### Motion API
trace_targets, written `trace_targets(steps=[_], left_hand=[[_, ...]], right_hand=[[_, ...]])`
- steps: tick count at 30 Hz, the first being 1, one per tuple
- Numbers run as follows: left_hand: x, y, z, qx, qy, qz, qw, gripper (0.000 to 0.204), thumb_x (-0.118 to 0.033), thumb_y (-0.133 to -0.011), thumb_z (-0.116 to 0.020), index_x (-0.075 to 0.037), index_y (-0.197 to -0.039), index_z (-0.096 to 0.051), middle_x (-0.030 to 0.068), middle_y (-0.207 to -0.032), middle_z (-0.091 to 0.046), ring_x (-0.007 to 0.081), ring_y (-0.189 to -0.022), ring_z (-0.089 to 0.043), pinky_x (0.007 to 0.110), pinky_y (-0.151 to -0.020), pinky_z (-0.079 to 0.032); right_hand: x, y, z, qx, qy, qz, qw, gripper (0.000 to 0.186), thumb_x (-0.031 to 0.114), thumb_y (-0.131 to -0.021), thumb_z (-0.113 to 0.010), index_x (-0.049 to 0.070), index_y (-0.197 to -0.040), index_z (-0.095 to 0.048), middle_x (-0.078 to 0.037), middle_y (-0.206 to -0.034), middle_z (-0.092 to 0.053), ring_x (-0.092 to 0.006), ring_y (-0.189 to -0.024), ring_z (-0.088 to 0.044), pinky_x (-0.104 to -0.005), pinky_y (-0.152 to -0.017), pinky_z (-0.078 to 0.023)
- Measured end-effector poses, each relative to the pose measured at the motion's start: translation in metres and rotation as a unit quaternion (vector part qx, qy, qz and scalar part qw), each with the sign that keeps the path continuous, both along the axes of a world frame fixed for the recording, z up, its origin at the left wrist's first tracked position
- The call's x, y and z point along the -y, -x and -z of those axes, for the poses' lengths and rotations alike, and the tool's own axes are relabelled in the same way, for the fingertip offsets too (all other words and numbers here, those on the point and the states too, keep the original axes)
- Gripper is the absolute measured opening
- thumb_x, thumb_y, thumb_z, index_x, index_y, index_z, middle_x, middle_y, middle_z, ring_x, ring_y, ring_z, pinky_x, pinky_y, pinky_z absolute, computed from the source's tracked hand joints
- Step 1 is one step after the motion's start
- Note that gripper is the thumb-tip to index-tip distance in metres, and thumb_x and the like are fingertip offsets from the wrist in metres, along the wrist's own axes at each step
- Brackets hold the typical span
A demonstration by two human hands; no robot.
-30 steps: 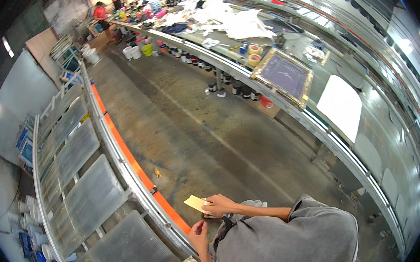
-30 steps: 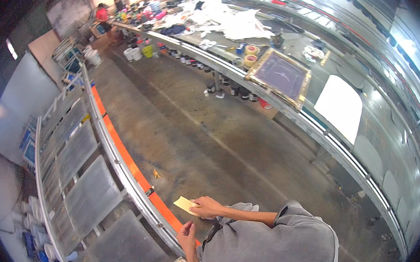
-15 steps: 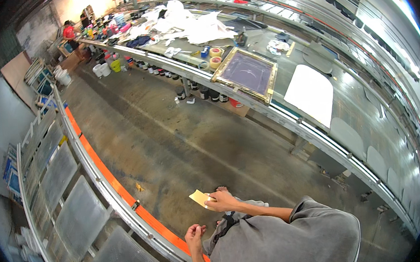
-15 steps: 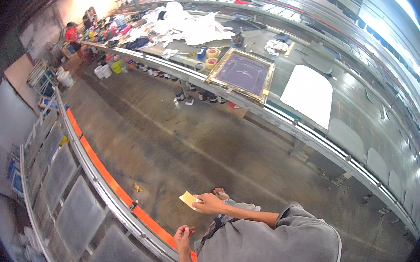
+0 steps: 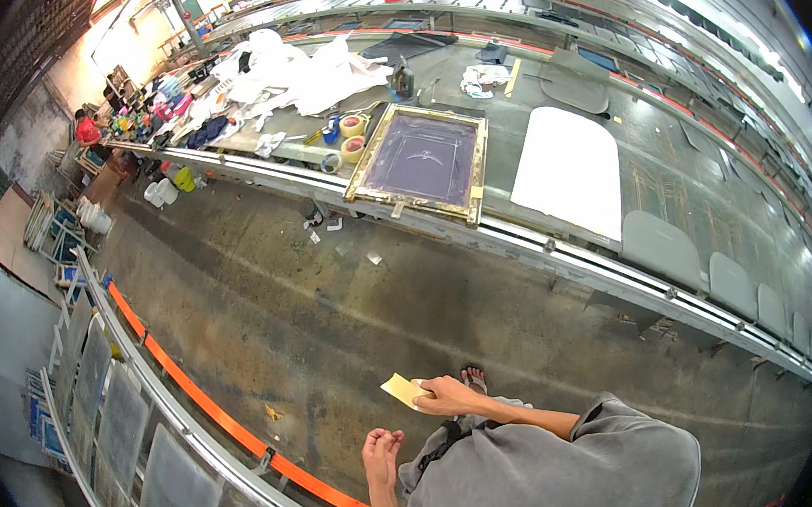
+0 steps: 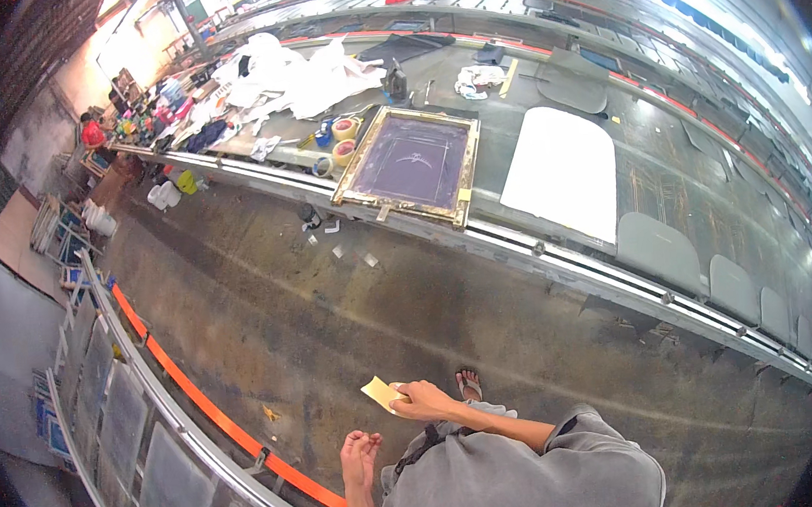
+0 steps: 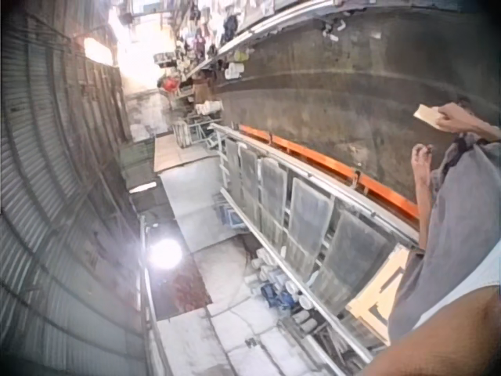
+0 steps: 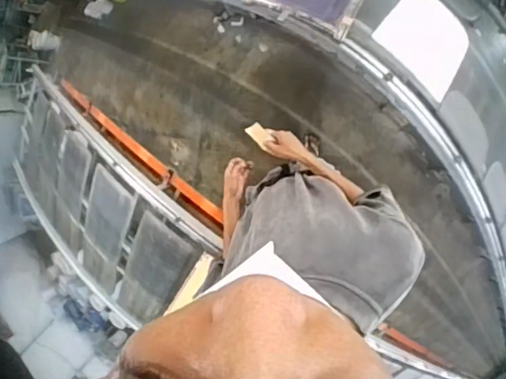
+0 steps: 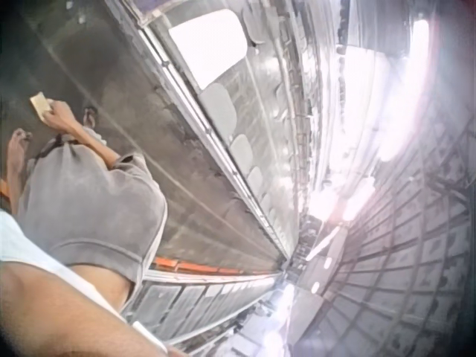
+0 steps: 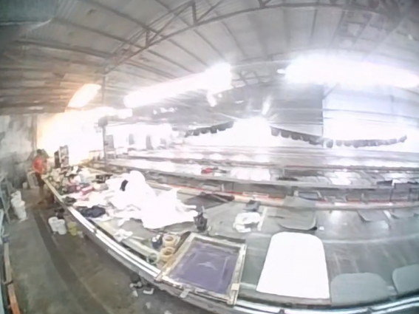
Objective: The person applies masking tape to the edges of a wooden frame on a conveyor belt, smoothing it down to create a border. They then pick up a second frame containing a mesh screen and use a metal tool to scrape or clean the edges of the frame.
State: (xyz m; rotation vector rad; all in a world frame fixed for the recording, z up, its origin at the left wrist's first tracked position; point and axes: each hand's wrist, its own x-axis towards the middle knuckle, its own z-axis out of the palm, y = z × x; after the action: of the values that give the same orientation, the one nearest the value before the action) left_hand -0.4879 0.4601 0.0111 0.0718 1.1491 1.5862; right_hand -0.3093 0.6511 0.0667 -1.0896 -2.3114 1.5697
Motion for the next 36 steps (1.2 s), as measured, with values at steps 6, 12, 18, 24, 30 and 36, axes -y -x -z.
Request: trace_targets(steps=[6, 12, 18, 24, 30, 36], left_hand=[[-0.122, -0.033, -0.015, 0.049, 0.008, -0.043, 0.998, 0.011, -0.002, -0.098, -0.06, -0.003, -0.109, -0.058, 0.0099, -0.098, -0.067, 0.0278, -0.102, -0.072, 0.043, -0.101, -0.058], [-0.21, -0.072, -0.014, 0.064, 0.073, 0.021, 0.995, 0.025, -0.007, -0.101, -0.061, 0.001, -0.125, -0.058, 0.012, -0.102, -0.07, 0.0306, -0.107, -0.072, 0.044, -0.1, -0.058], [-0.265, -0.064, -0.008, 0.024, 0.095, 0.062, 0.993, 0.026, -0.005, -0.101, -0.061, 0.002, -0.126, -0.059, 0.0169, -0.11, -0.072, 0.0317, -0.107, -0.072, 0.045, -0.099, -0.059], [-0.314, -0.031, 0.012, 0.067, 0.074, 0.026, 0.995, 0.022, -0.009, -0.103, -0.06, 0.001, -0.123, -0.058, 0.0233, -0.121, -0.071, 0.0333, -0.111, -0.072, 0.046, -0.1, -0.058], [-0.367, 0.051, 0.033, 0.059, 0.069, 0.042, 0.995, 0.019, -0.018, -0.107, -0.058, -0.002, -0.117, -0.059, 0.0204, -0.12, -0.072, 0.0298, -0.11, -0.072, 0.042, -0.096, -0.059], [-0.428, 0.18, 0.002, -0.065, 0.044, 0.012, 0.997, 0.022, -0.023, -0.108, -0.056, -0.003, -0.108, -0.066, 0.0076, -0.092, -0.071, 0.0156, -0.082, -0.069, 0.03, -0.081, -0.059]], right_hand=[[-0.086, -0.03, 0.01, -0.014, -0.029, 0.029, 0.999, 0.064, 0.048, -0.094, -0.059, 0.0, -0.137, -0.06, -0.027, -0.089, -0.072, -0.0399, -0.075, -0.072, -0.0465, -0.069, -0.054], [-0.179, -0.057, -0.01, 0.038, -0.019, -0.012, 0.999, 0.052, 0.045, -0.092, -0.057, -0.002, -0.109, -0.068, -0.028, -0.088, -0.071, -0.0466, -0.083, -0.07, -0.0535, -0.078, -0.055], [-0.239, -0.067, -0.002, 0.065, -0.057, 0.019, 0.996, 0.053, 0.048, -0.094, -0.058, -0.002, -0.106, -0.069, -0.028, -0.091, -0.071, -0.046, -0.084, -0.07, -0.0531, -0.077, -0.055], [-0.264, -0.033, -0.008, 0.054, 0.021, 0.038, 0.998, 0.054, 0.049, -0.095, -0.058, -0.002, -0.11, -0.07, -0.028, -0.089, -0.071, -0.0459, -0.083, -0.07, -0.0526, -0.076, -0.055], [-0.286, 0.035, 0.015, 0.054, 0.037, 0.032, 0.997, 0.063, 0.054, -0.093, -0.061, -0.003, -0.12, -0.069, -0.028, -0.098, -0.072, -0.0432, -0.086, -0.072, -0.0481, -0.077, -0.056], [-0.331, 0.142, 0.005, 0.063, 0.025, 0.058, 0.996, 0.056, 0.049, -0.092, -0.064, -0.003, -0.112, -0.071, -0.026, -0.093, -0.072, -0.0369, -0.085, -0.072, -0.0438, -0.077, -0.054]])
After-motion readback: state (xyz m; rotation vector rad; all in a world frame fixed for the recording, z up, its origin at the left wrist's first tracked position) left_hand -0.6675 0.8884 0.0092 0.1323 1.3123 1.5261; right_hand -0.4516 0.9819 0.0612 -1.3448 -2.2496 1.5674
